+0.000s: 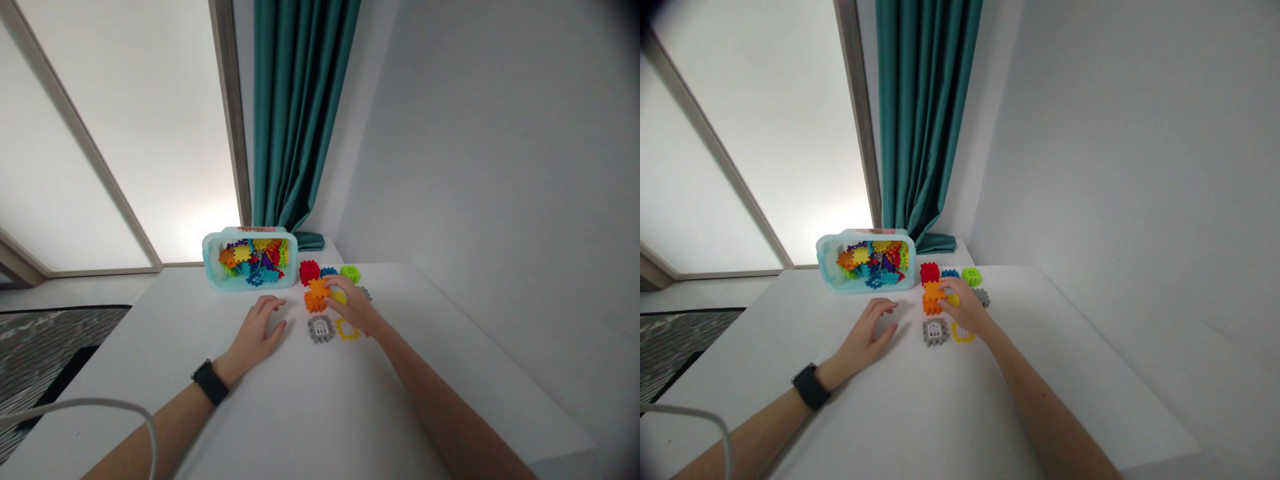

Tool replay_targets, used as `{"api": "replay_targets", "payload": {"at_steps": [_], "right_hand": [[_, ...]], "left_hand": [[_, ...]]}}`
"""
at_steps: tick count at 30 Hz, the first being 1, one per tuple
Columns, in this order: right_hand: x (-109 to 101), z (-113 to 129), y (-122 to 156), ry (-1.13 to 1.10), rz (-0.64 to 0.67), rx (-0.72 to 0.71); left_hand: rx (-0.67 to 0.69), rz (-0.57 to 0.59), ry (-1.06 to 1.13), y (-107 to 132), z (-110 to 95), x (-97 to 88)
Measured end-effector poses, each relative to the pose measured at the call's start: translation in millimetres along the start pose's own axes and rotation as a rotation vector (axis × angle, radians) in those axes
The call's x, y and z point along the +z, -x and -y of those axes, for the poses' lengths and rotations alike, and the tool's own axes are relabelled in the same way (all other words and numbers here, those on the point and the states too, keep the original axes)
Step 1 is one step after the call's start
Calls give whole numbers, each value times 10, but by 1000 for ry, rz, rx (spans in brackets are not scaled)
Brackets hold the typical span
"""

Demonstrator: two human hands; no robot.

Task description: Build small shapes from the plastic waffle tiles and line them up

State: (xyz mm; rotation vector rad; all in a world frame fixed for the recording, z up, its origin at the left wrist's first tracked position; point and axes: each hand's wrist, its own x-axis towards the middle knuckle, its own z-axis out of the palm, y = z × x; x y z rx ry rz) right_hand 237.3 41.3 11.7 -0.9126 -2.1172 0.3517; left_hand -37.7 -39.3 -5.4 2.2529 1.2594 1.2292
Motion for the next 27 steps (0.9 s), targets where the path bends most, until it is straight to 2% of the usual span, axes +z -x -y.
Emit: {"api": "replay_targets", "payload": {"at_steps": [7, 18, 27], "right_hand": [[93, -170, 53, 22, 69, 21], [158, -188, 86, 31, 72, -2], [141, -185, 95, 21, 111, 12]], "left_hand": [[-3, 9, 1, -84, 63, 47], [78, 50, 42, -577, 123, 423], [93, 59, 54, -586, 198, 464]]}}
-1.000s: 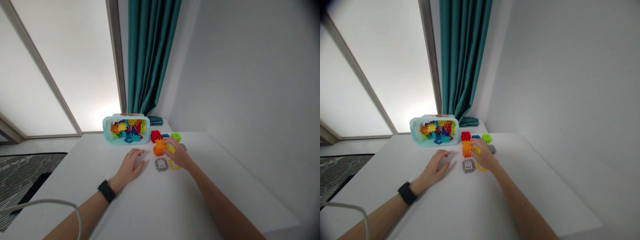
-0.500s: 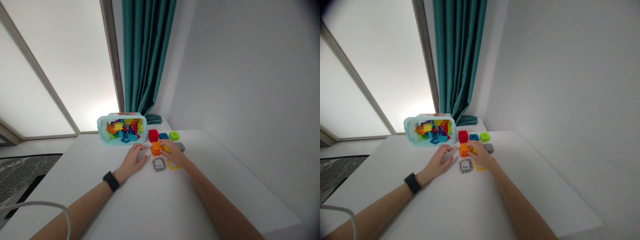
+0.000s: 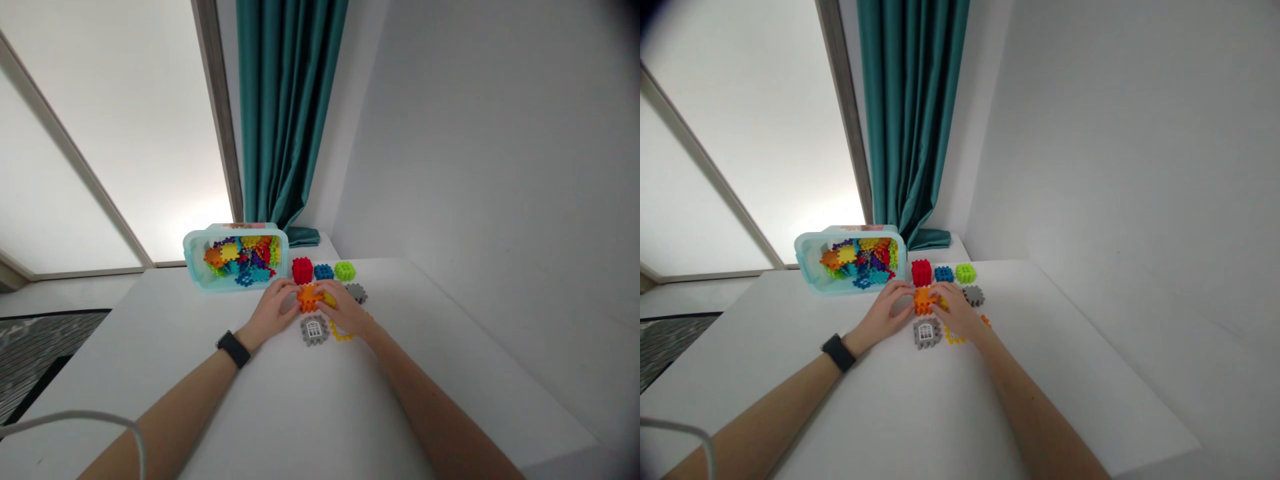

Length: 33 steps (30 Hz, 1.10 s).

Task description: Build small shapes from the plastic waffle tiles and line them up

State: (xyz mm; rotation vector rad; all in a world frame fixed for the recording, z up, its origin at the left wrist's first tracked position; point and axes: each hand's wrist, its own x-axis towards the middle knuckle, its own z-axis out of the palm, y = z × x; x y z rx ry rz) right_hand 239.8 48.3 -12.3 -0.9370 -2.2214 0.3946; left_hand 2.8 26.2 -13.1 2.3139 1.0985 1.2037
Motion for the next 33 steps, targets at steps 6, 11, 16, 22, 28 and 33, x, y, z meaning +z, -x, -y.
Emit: {"api": "replay_targets", "payload": {"at_steps": [6, 11, 16, 22, 28, 33], "right_hand": [[-3, 9, 0, 5, 7, 3], [-3, 51, -7, -9, 15, 5], [4, 68, -13, -52, 17, 9], [-19, 49, -14, -49, -12, -1], [-65, 41, -19, -29, 5, -16], [-62, 45, -19, -27, 20, -3]], "left_hand": [[26, 47, -37, -12, 8, 24], [37, 37, -4, -29, 32, 34], [61, 41, 15, -42, 48, 43], [56, 23, 38, -51, 40, 46], [41, 29, 34, -59, -4, 35], [23, 26, 49, -55, -16, 32]]}}
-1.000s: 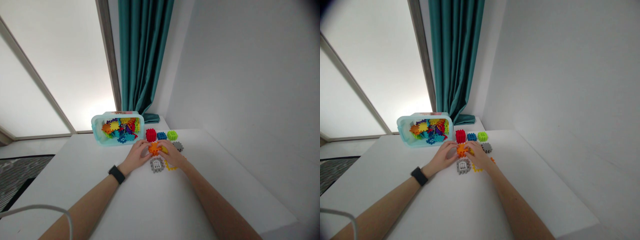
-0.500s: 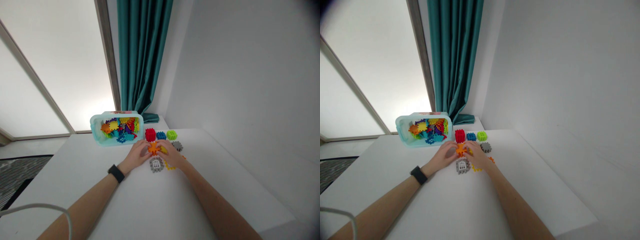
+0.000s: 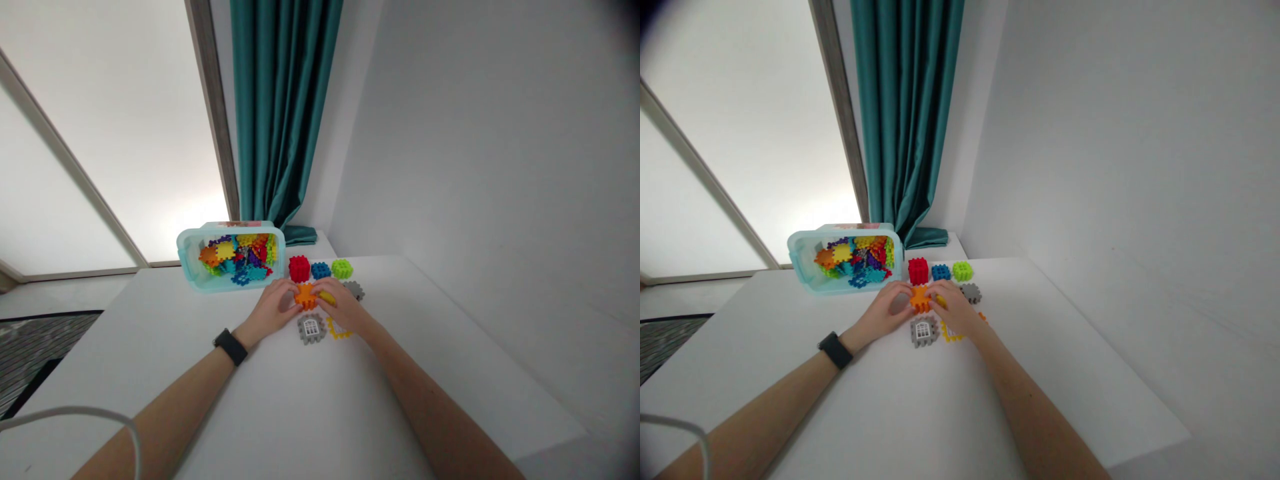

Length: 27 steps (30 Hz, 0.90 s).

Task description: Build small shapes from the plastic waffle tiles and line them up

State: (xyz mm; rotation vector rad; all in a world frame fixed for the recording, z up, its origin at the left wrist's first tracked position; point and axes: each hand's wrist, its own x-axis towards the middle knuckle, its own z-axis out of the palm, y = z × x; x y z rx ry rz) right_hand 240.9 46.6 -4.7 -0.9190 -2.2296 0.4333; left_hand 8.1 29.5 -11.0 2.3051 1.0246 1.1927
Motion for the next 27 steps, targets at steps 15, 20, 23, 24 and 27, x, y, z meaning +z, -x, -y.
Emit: {"api": "replay_targets", "payload": {"at_steps": [15, 20, 23, 24, 27], "right_hand": [[56, -61, 23, -4, -33, 2], [69, -82, 35, 1, -20, 0], [77, -99, 40, 0, -15, 1], [79, -105, 42, 1, -15, 2], [83, -117, 47, 9, -3, 4]], "left_hand": [[-4, -2, -22, 7, 46, -8], [-7, -6, -21, 4, 78, 11], [-13, 2, -18, 3, 98, 19], [-15, 5, -19, 2, 103, 21], [-20, 14, -23, 2, 111, 21]]}}
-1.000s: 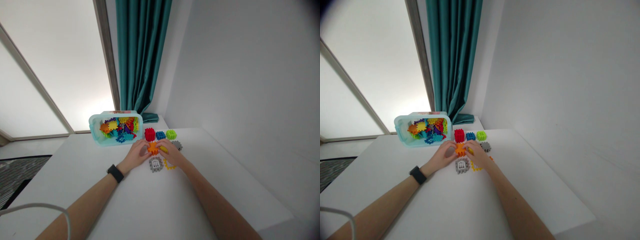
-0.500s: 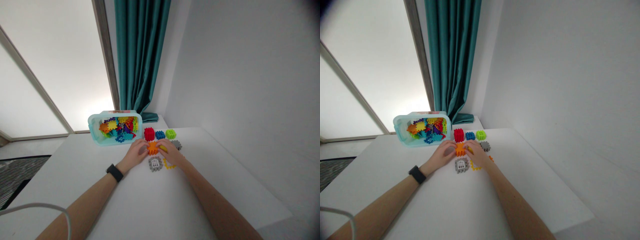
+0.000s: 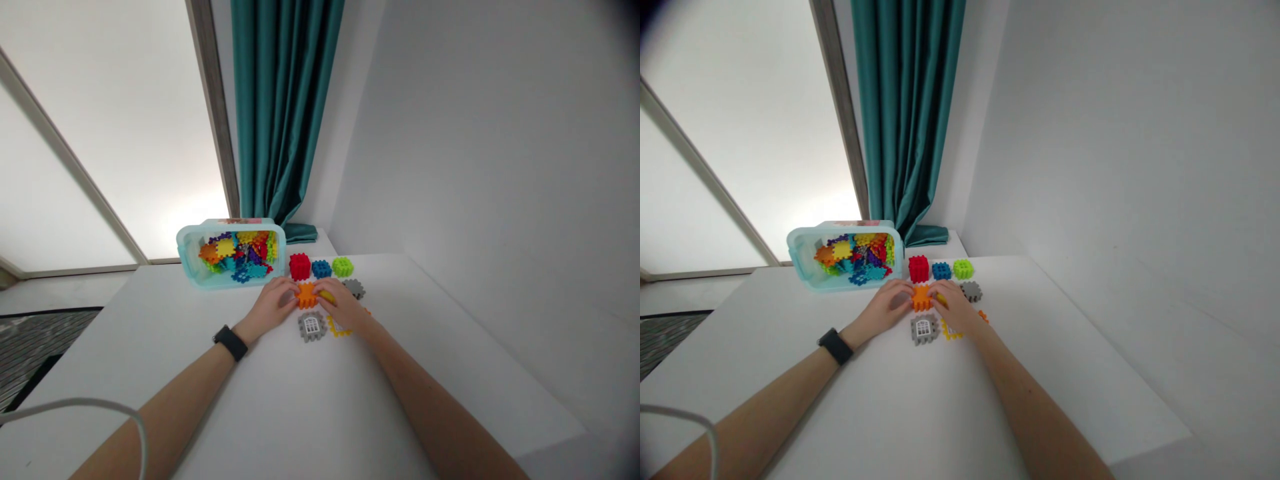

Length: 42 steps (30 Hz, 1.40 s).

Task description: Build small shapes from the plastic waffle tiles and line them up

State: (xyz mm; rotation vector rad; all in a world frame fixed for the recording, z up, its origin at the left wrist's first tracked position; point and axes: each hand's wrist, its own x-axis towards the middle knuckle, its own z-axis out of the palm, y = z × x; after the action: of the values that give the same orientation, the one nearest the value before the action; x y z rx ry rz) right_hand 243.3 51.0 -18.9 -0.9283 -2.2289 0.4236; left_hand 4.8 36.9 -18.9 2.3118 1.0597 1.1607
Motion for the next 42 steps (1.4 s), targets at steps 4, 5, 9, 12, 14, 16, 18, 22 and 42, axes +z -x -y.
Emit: {"api": "replay_targets", "payload": {"at_steps": [4, 5, 9, 12, 14, 16, 18, 22, 42], "right_hand": [[-4, -1, 4, 15, 15, 2], [-6, 0, 4, 18, 16, 1], [-4, -4, 7, 33, 21, -6], [4, -14, 14, 55, 29, -2], [11, -20, 20, 66, 31, 4], [15, -22, 24, 73, 33, 9], [16, -20, 25, 79, 37, 12], [15, -17, 21, 86, 44, 13], [42, -38, 8, 107, 46, 23]], "left_hand": [[-16, 18, -10, 0, 2, -2], [-19, 22, -12, 0, 2, -2], [-23, 33, -22, 0, 7, -1], [-23, 48, -40, 4, 18, 1], [-22, 67, -58, 7, 28, 3], [-19, 83, -76, 11, 37, 5], [-16, 92, -88, 14, 43, 6], [-10, 95, -98, 17, 44, 6], [-20, 95, -111, 24, 39, 11]]}}
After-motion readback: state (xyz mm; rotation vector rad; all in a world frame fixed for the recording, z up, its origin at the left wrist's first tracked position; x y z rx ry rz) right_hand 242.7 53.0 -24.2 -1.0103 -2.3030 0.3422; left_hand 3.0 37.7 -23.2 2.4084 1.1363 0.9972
